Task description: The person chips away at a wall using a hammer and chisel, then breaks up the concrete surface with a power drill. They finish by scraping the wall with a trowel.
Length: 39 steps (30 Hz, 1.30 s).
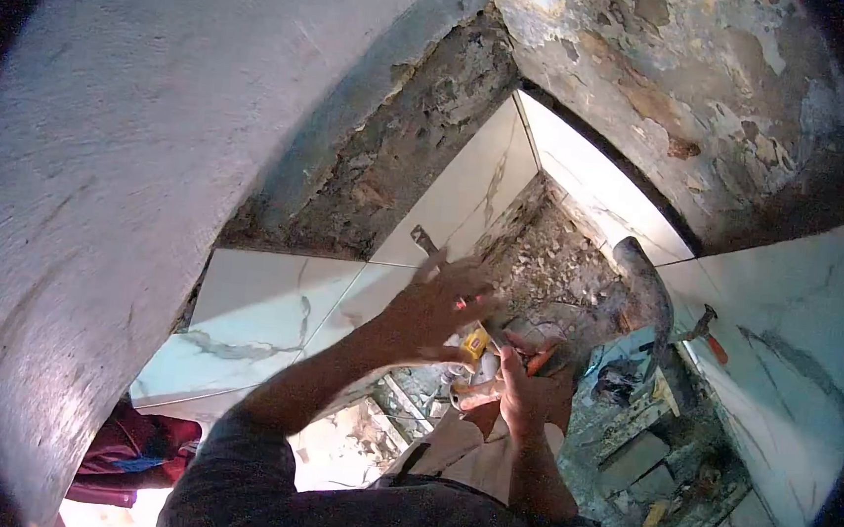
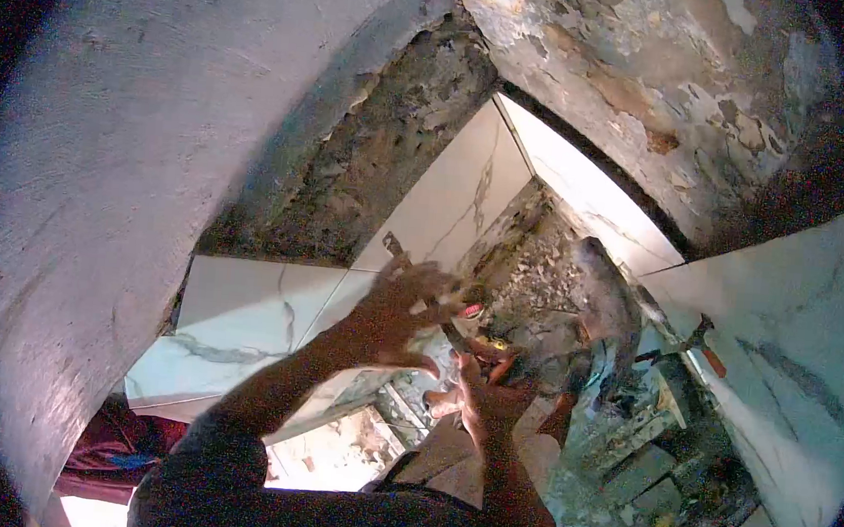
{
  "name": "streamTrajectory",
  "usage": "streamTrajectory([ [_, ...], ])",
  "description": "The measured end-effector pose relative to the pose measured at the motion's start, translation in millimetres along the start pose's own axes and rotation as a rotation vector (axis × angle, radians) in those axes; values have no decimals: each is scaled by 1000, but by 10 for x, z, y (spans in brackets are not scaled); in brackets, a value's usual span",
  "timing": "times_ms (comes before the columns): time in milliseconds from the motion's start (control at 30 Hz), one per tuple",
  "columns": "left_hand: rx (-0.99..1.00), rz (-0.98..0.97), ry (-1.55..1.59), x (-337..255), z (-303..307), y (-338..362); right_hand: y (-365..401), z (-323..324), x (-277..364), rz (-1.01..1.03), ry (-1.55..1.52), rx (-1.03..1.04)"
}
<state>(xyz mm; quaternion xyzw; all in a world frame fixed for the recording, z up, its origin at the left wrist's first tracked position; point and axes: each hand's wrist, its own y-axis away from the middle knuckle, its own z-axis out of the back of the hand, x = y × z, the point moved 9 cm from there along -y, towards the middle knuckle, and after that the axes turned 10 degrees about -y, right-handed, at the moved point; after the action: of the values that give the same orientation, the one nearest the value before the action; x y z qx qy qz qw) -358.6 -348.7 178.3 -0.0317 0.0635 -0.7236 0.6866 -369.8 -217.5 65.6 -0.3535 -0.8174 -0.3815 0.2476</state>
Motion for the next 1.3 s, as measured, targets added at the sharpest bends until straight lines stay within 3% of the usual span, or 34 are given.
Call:
streamTrajectory([
  [33,199,-99,32,-28,-429,78,30,8,61,140,34,-1],
  [67,398,-196,64,-51,-802,200,35,77,-49,134,32,-3],
  [100,505,-266,64,-24,-1003,248,-10,166,-196,140,255,21],
  [133,502,-265,61,19,-1064,214,-68,274,-360,148,478,48],
  [267,335,-203,34,284,-1053,-21,-146,726,-708,171,608,11],
  [333,263,-67,-52,507,-932,-235,-81,390,-211,-53,196,-46],
  [533,121,72,-74,821,-1062,-502,-140,477,-248,-167,61,-71],
  [733,99,90,-186,1005,-1166,-489,-301,493,-309,-40,32,2],
  [1000,67,86,-120,1038,-1140,-503,-182,447,-367,123,-225,46],
  [1167,154,68,-157,1078,-1140,-495,-81,484,-692,166,-203,11],
  [1267,179,99,-150,1197,-1129,-407,-129,324,-1212,25,874,429],
  [1300,192,124,-145,1281,-1118,-422,-127,360,-1101,-24,848,360],
])
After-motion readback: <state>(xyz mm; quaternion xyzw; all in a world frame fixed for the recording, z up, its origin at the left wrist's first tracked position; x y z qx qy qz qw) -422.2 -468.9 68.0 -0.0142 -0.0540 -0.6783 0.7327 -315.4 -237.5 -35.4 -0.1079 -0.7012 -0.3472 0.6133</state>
